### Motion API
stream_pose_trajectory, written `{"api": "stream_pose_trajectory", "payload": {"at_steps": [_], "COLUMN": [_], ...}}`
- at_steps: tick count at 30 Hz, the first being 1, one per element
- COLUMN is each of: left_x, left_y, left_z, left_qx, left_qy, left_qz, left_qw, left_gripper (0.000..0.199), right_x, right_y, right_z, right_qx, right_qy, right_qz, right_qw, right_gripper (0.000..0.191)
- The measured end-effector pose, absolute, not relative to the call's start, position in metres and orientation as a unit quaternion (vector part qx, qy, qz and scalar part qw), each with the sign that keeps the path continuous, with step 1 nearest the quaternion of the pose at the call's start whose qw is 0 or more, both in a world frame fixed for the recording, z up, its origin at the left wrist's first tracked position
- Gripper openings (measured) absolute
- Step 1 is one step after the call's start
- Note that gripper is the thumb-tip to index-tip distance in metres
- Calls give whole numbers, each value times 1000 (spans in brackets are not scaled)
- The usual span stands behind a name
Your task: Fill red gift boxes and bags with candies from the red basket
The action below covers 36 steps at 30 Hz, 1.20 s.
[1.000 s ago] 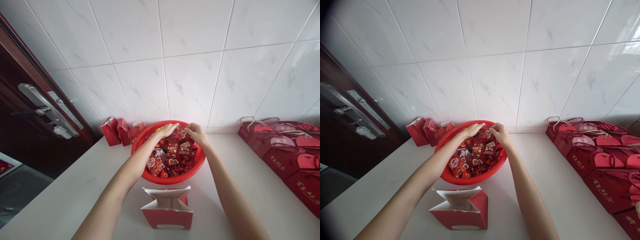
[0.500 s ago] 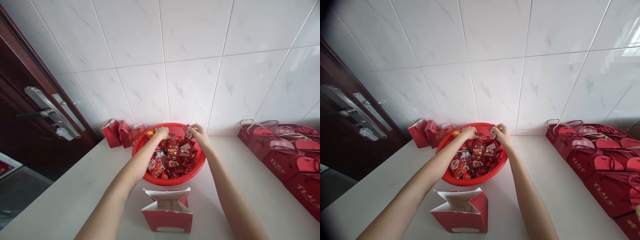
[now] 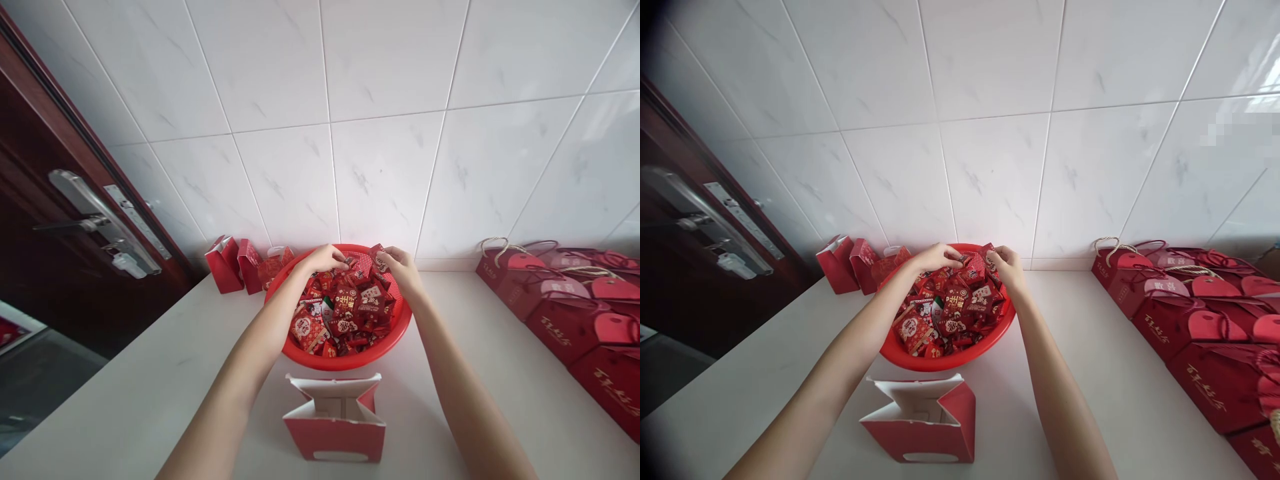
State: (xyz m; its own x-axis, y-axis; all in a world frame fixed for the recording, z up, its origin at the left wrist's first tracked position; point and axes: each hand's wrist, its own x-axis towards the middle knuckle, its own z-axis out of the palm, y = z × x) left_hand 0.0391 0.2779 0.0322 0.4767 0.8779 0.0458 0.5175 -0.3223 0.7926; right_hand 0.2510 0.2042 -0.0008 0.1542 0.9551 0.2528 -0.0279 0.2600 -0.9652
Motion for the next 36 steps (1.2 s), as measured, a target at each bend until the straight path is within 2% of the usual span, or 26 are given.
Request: {"api": "stream_pose_trajectory", "payload": {"at_steps": [5, 8, 12, 18, 24, 31, 36], "left_x": [44, 42, 39, 35, 27, 4, 19], "left_y": [285, 280, 281, 286, 269, 222, 237], "left_z": [35, 35, 35, 37, 31, 11, 14], "left_qx": [776, 753, 715, 689, 678, 670, 676], "left_qy": [390, 384, 456, 506, 508, 483, 468], "left_qz": [218, 211, 242, 249, 289, 362, 365], "left_qw": [446, 491, 472, 456, 446, 432, 438], "left_gripper": [43, 42, 28, 19, 21, 36, 38], "right_x": [252, 253, 255, 255, 255, 255, 254], "right_y": [209, 208, 207, 208, 208, 208, 207], "right_z": [-3, -3, -3, -3, -5, -3, -3], "right_qx": [-435, -424, -410, -406, -409, -409, -409], "right_qy": [-488, -477, -469, -459, -472, -467, -473], "right_qz": [437, 462, 473, 474, 464, 468, 464], "right_qw": [617, 616, 623, 632, 629, 629, 627], "right_gripper": [41, 41, 39, 39, 40, 40, 41]}}
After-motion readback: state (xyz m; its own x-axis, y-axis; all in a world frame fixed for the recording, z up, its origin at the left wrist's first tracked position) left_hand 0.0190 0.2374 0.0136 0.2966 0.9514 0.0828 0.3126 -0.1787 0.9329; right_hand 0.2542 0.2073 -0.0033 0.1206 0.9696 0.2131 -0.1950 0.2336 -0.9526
